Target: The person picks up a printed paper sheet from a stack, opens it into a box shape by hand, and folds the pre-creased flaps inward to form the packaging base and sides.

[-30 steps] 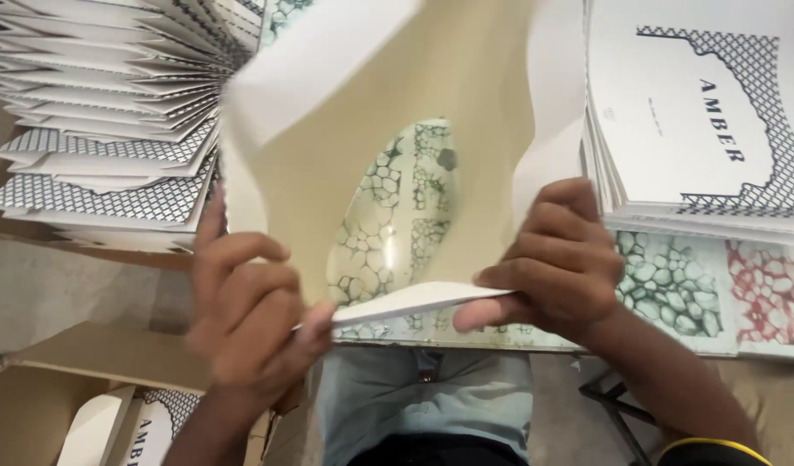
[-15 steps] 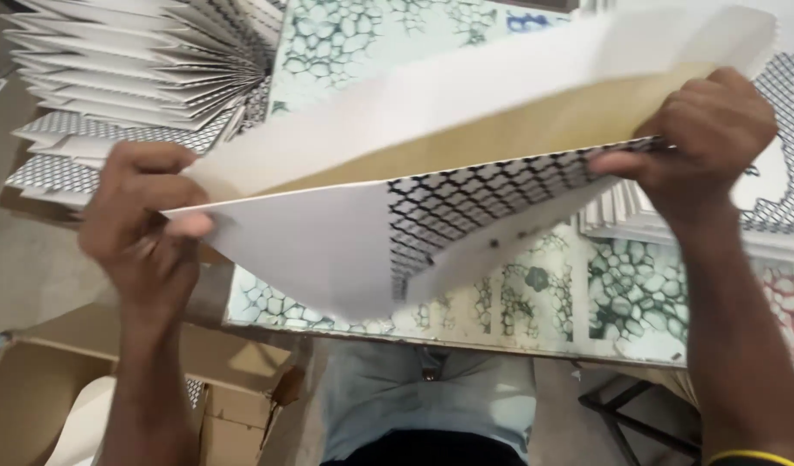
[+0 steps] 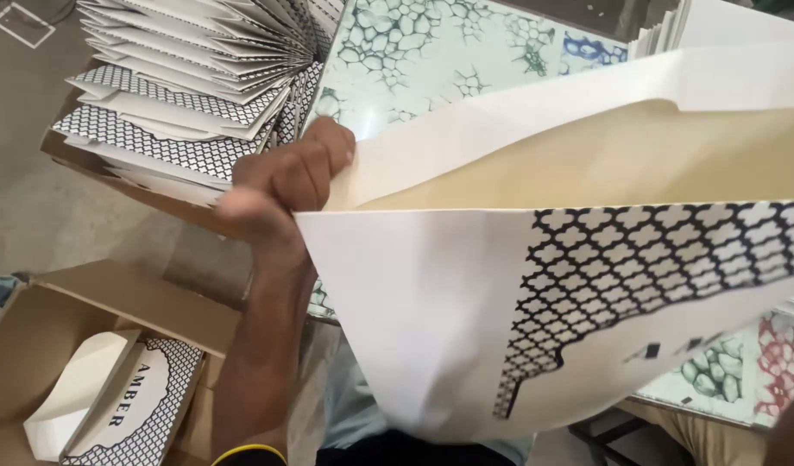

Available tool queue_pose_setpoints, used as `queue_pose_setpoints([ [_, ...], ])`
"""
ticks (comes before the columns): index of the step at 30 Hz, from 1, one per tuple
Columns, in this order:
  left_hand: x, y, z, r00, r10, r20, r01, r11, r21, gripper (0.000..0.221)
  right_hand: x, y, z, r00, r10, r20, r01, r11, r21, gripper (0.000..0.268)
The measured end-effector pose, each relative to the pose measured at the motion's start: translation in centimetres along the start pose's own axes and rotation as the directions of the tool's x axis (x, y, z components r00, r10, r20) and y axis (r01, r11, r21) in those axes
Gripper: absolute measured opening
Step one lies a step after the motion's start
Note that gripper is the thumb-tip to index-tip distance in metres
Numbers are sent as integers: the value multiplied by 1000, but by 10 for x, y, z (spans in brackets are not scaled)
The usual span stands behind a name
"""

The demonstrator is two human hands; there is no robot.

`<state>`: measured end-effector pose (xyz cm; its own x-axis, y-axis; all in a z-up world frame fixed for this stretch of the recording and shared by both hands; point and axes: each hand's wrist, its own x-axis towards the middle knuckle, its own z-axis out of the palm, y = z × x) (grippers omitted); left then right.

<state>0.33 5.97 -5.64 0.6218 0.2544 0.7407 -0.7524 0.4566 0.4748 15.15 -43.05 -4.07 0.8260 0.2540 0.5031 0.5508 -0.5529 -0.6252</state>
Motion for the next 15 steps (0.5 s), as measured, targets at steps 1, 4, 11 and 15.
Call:
queue_pose_setpoints([
  [1,0,2,0,999,-48,-25,51,991,124,72,-5,-2,-2,994,105,2,-105,993,44,39],
  [4,1,0,-8,986,-155,-53,164,928,334,64,-17,-9,-9,948,319,19,-319,939,126,32],
  [11,-2,-54,-59,673,-497,-548,714,244,656,37,4,-64,69,992,-97,75,120,903,-413,47],
  [15,-38,-113,-139,683,-477,-553,597,-72,799,46,2,-24,140,937,200,285,-90,930,-355,49],
])
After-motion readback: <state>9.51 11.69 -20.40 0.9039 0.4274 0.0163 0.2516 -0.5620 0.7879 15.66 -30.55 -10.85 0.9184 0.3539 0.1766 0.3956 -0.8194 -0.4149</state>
